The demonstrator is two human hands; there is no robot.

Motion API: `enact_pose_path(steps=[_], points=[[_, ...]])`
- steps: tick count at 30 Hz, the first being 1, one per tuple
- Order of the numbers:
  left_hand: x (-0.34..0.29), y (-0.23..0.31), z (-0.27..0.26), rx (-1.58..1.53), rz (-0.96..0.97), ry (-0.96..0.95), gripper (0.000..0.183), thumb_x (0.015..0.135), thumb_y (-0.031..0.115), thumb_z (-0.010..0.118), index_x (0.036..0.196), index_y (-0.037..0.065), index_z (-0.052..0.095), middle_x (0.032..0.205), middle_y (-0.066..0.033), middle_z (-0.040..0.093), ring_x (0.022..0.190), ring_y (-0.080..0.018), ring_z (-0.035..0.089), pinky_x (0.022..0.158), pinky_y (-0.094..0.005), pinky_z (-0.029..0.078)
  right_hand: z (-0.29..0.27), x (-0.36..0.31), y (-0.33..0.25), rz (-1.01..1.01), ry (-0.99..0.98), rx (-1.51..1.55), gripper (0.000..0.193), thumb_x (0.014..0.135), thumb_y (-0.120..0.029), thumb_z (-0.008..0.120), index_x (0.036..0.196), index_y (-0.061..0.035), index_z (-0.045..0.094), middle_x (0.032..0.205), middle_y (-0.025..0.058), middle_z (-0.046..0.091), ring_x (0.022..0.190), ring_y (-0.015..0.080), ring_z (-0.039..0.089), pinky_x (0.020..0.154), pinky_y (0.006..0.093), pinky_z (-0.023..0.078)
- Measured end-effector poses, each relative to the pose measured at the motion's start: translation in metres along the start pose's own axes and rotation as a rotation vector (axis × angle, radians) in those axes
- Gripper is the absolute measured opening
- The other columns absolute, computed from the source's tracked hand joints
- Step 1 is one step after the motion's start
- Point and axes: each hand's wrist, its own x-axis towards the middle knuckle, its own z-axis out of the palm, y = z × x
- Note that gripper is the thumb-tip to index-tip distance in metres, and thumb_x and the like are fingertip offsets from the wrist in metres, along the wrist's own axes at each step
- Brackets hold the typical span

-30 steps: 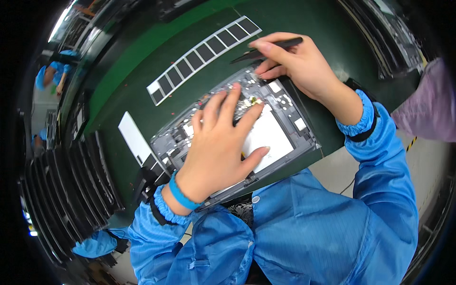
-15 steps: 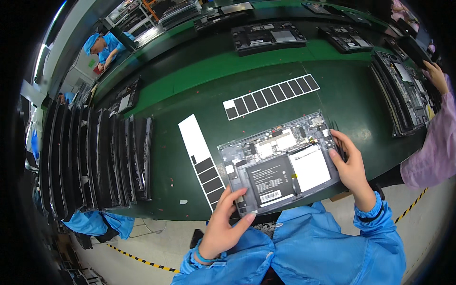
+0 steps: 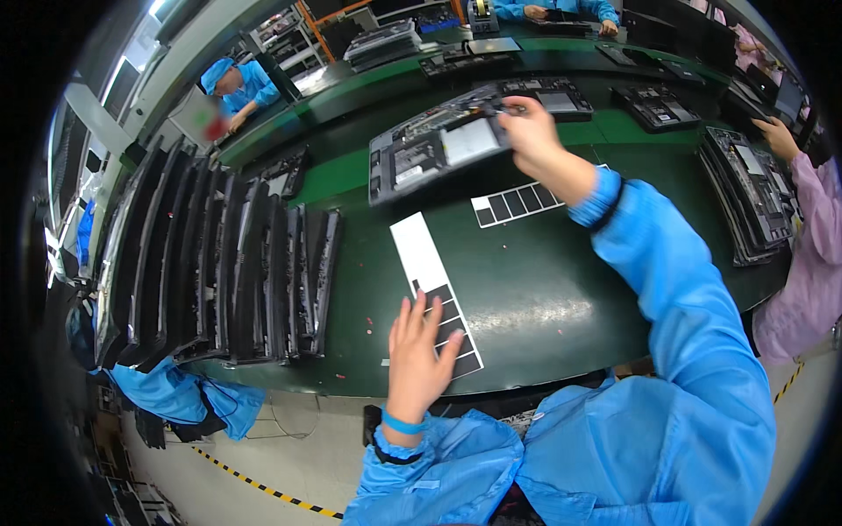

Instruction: Assembling internal components of a laptop or electronic device at a factory workstation.

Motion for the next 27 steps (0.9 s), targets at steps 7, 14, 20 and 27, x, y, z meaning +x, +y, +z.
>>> enact_pose_path(steps=[7,14,20,27], points=[[-0.001,0.004,0.010,0.140,0.031,-0.051,0.060,0.088,0.037,0.061,0.138,0.007,0.048,0.148,-0.0151,0.038,0.137,-0.0397,0.032,0.110,-0.0508,0.026,0.120,0.077,0.111,-0.085,0.015,-0.542,0.033,0.080,-0.020,0.065,0.110,-0.0070,0.062,0.106,0.0176,0.067,0.101,0.0319,0.063,0.090,0.0377,0.048],[0.004,0.003,0.006,0.146,-0.011,-0.083,0.060,0.086,0.037,0.063,0.136,0.007,0.050,0.147,-0.0158,0.039,0.135,-0.0416,0.033,0.109,-0.0518,0.027,0.038,0.104,0.039,-0.543,-0.386,-0.867,0.040,0.082,-0.033,0.068,0.111,-0.0060,0.062,0.100,0.0182,0.068,0.096,0.0350,0.065,0.083,0.0408,0.052],[0.007,0.008,0.003,0.189,0.011,-0.063,0.059,0.085,0.034,0.065,0.134,0.006,0.052,0.146,-0.0166,0.040,0.133,-0.0421,0.035,0.107,-0.0516,0.028,-0.132,0.171,0.038,-0.238,0.113,-1.185,0.066,0.080,-0.051,0.066,0.122,-0.0016,0.056,0.112,0.0230,0.065,0.107,0.0376,0.061,0.092,0.0422,0.047],[-0.001,0.006,0.006,0.158,0.018,-0.065,0.059,0.085,0.035,0.063,0.135,0.006,0.051,0.146,-0.0144,0.041,0.134,-0.0419,0.034,0.109,-0.0510,0.026,-0.139,0.212,0.085,0.001,0.259,-0.701,0.052,0.071,-0.023,0.074,0.117,-0.0030,0.063,0.106,0.0155,0.068,0.102,0.0297,0.064,0.089,0.0356,0.047]])
